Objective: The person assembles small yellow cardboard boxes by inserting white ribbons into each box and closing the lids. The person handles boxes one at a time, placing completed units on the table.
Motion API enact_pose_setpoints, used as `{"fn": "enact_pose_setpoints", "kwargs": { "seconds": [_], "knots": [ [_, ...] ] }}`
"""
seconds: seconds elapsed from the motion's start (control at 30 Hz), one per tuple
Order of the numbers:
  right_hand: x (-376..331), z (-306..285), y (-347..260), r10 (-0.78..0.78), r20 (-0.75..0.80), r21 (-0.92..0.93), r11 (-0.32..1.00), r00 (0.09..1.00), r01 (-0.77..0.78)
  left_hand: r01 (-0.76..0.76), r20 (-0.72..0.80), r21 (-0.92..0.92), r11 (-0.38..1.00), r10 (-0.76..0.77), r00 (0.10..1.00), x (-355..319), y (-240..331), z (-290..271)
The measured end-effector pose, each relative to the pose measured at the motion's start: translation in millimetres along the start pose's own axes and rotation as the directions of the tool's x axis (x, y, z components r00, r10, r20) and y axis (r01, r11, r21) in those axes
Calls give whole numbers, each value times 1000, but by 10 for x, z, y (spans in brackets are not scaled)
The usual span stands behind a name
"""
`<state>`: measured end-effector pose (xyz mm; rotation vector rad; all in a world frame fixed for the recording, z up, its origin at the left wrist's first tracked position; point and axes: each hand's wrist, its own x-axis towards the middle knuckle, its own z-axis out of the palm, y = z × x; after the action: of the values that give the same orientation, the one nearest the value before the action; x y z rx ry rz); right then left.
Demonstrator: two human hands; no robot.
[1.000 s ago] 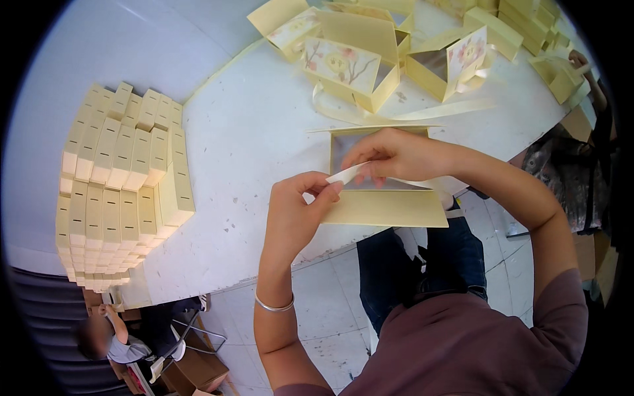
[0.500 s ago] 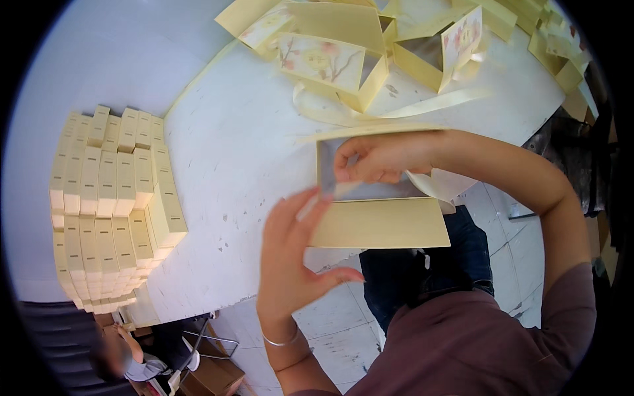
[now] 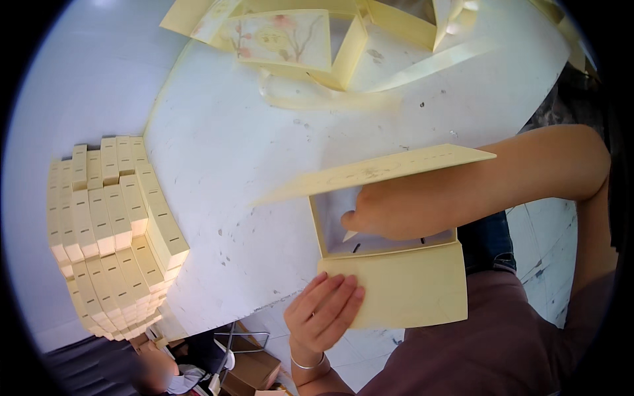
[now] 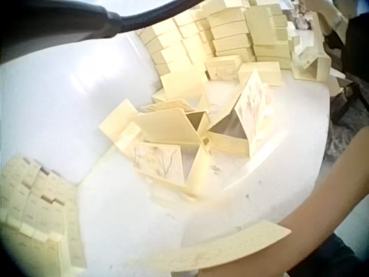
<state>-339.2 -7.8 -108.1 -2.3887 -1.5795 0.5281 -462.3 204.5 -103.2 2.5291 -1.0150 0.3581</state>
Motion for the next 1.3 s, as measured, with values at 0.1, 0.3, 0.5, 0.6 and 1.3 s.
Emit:
{"fn": "enact_pose_setpoints", "kwargs": {
  "seconds": [0.1,0.3,0.5,0.6,1.3],
  "knots": [
    [95,87,-19,-77,-15,-22,997,997,76,2,0,25,1000,-2,1000,-101,72,26],
    [294,226,-76,-109,-35,59,992,993,111,0,19,113,994,-3,1000,-353,202,127],
    [405,275,-108,-137,-19,127,982,990,139,145,-22,-39,989,-146,989,-576,274,204],
    [445,286,-123,-151,-2,159,976,989,149,129,16,-5,992,-129,992,-507,283,142],
    [449,-24,-34,-90,342,132,990,935,48,551,-577,-299,779,-608,546,-224,210,1221]
  ]
}}
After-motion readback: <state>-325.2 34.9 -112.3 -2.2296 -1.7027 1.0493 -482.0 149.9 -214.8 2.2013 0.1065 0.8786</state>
